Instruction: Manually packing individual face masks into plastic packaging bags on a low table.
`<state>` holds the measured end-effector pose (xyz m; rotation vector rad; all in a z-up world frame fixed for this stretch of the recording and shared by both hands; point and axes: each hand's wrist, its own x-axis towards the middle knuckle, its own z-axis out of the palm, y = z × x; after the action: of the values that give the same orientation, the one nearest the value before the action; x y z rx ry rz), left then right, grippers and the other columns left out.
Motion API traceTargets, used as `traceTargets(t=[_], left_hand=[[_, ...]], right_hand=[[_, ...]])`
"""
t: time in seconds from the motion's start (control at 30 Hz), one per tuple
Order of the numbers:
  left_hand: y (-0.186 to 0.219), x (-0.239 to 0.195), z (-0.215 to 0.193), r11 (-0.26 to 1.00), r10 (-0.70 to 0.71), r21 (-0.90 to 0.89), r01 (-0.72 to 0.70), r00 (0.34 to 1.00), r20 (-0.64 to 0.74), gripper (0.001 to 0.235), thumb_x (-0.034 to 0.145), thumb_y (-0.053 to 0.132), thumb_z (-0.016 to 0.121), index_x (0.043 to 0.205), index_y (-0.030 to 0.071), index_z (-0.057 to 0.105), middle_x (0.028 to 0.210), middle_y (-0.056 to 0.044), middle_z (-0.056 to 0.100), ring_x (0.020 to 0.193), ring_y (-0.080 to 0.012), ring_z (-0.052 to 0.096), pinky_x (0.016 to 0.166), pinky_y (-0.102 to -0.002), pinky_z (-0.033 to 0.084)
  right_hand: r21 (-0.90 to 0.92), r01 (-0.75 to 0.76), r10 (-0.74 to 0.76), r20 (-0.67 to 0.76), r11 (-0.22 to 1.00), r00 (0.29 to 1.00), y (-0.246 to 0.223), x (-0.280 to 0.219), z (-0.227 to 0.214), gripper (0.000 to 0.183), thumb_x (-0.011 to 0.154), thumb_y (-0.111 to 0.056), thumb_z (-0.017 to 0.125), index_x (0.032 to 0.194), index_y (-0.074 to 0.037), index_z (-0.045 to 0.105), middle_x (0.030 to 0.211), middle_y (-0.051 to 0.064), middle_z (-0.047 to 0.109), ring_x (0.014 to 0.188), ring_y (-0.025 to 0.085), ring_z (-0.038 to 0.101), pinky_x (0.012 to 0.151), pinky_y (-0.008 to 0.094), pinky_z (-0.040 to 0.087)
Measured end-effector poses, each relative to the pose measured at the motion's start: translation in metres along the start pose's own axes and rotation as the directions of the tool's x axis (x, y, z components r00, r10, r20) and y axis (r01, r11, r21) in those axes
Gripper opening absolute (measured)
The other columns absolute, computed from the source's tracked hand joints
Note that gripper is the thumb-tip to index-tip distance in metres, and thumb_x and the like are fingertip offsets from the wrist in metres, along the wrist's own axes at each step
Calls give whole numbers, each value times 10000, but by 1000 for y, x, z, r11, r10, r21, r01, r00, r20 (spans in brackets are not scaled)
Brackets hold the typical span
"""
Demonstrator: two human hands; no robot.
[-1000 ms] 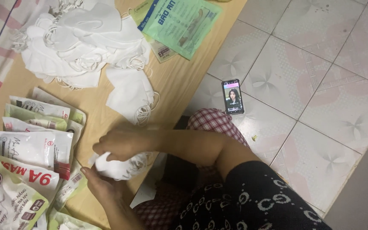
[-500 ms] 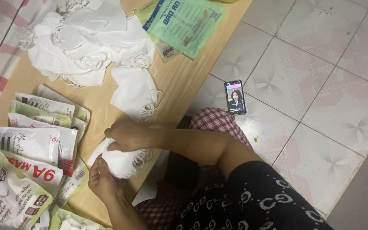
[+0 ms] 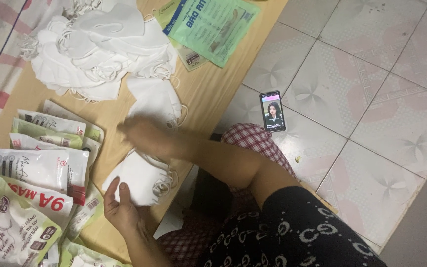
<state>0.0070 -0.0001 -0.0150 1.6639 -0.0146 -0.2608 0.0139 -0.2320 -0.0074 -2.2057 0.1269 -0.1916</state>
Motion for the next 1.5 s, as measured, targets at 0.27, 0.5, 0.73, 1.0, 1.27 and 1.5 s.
traceTargets(t=[0.27,0.5,0.73,1.0,1.27,1.5], left_hand=[[-1,2,-1,996,-35,86,39,998,-43,206,987,60,647,1190,42,677,1224,-78,698,1083,-128,644,1031,-244,507],[-1,12,-1,992,-30,123,33,999,-22,180,1003,59,636,1176,59,685,1233,-61,695,1126,-115,631,1057,-239,493],[21,39,5,993,-1,114,-2,1000,28,184,1019,12,622,1192,30,681,1133,-108,669,1020,-140,674,912,-258,580],[-25,77,3,994,104,27,-105,993,54,167,981,5,705,1147,12,713,1060,-153,664,1005,-150,670,863,-293,601],[-25,77,7,957,124,254,-141,989,82,152,993,29,702,1121,87,759,1083,-165,674,1023,-150,665,894,-342,576],[-43,91,2,964,163,195,-179,982,97,170,984,1,702,1139,46,754,1012,-166,663,965,-128,640,832,-317,583]], right_hand=[[-425,-275,39,-486,863,873,67,17,3,95,840,-92,606,893,-90,685,946,139,651,919,320,564,868,494,416],[-409,-293,131,-378,864,916,73,27,8,68,847,-114,616,874,-110,679,888,105,711,892,291,597,911,450,431],[-504,-256,148,-245,825,958,40,24,-22,131,878,-59,622,987,-107,675,943,104,666,940,286,597,854,469,433],[-439,-351,266,-246,827,932,41,32,-27,168,925,-18,566,1000,-93,696,984,108,627,1004,287,574,863,501,396],[-396,-258,137,-307,881,942,38,28,-26,178,886,42,576,913,-68,712,874,129,624,895,291,618,836,501,412],[-62,-142,118,-288,988,950,1,23,-30,333,973,-71,570,1296,-95,645,1097,196,722,1022,377,753,852,543,570]])
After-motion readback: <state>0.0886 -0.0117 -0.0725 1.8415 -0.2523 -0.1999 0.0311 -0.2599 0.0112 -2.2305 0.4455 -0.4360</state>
